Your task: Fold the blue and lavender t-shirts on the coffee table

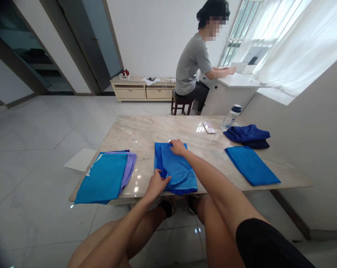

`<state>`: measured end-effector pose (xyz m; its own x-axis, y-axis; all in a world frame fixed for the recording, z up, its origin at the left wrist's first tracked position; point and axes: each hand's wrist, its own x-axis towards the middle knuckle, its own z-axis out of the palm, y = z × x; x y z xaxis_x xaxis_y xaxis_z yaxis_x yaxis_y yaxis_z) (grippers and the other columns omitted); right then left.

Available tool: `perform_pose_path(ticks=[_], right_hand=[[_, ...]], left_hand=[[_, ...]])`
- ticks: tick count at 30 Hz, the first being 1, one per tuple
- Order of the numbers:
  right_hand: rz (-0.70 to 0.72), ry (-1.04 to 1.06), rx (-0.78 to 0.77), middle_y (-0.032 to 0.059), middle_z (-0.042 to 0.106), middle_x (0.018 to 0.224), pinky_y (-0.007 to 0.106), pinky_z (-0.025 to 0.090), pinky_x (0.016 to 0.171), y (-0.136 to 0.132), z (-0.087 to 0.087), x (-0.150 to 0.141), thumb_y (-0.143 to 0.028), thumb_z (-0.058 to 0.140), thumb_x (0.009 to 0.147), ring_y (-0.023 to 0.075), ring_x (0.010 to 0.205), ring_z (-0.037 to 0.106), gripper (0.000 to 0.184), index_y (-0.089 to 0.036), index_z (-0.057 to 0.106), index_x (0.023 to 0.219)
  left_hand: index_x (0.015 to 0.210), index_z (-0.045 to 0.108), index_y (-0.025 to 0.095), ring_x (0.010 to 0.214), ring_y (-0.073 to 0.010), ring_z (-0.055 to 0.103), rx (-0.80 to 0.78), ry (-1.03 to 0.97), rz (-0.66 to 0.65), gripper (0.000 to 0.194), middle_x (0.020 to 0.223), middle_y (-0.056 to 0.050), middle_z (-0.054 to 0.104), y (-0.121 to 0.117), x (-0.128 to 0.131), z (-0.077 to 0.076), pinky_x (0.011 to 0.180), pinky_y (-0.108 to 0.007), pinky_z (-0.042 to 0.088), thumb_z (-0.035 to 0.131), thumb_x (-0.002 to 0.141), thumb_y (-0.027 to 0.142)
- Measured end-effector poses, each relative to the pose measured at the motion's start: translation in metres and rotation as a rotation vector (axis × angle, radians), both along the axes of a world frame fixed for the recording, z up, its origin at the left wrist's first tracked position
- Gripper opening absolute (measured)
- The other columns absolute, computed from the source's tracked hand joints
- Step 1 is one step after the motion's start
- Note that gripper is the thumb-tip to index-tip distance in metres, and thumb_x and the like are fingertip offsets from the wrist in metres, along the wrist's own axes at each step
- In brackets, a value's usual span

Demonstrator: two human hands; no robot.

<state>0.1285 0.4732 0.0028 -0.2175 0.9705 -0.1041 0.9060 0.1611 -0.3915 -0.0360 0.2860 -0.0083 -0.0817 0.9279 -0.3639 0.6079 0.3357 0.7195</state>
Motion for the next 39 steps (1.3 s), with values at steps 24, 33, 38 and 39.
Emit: perform_pose_path(ticks=[24,33,38,39], right_hand=[[0.124,-0.090,0.200,0.0163,0.073,0.137,0.037,0.049,0.110,0.017,0.020,-0.057,-0.026,0.056,0.111,0.0284,0.127,0.065,0.032,-0.013,0.072,0.136],[-0.251,-0.017,-0.245,0.0204,0.082,0.112,0.034,0.059,0.093,-0.050,0.023,0.045,-0.021,0.078,0.095,0.0336,0.114,0.078,0.010,-0.012,0.080,0.097],[-0.426,0.256,-0.392,0.0139,0.084,0.095,0.022,0.055,0.063,-0.075,0.012,0.075,-0.028,0.071,0.104,0.0163,0.075,0.078,0.019,-0.012,0.080,0.100],[-0.445,0.305,-0.408,0.0134,0.085,0.097,0.020,0.053,0.061,-0.078,0.011,0.076,-0.030,0.070,0.105,0.0142,0.073,0.077,0.021,-0.012,0.081,0.100]], left_hand=[[0.141,0.055,0.023,0.095,-0.0325,0.079,0.170,0.174,-0.007,0.051,0.095,-0.006,0.082,-0.003,-0.066,-0.014,0.077,-0.035,0.048,0.076,0.094,0.025],[0.132,0.063,0.016,0.108,-0.0292,0.080,0.279,0.049,0.037,0.029,0.126,-0.019,0.080,0.030,-0.075,-0.024,0.098,-0.039,0.057,0.063,0.103,0.024],[0.119,0.068,0.017,0.092,-0.0238,0.080,0.070,-0.339,0.263,0.036,0.108,-0.014,0.083,0.074,-0.068,-0.020,0.081,-0.031,0.059,0.081,0.094,0.039],[0.112,0.070,0.016,0.085,-0.0233,0.079,0.026,-0.380,0.269,0.040,0.097,-0.012,0.082,0.080,-0.067,-0.018,0.074,-0.030,0.057,0.085,0.090,0.046]])
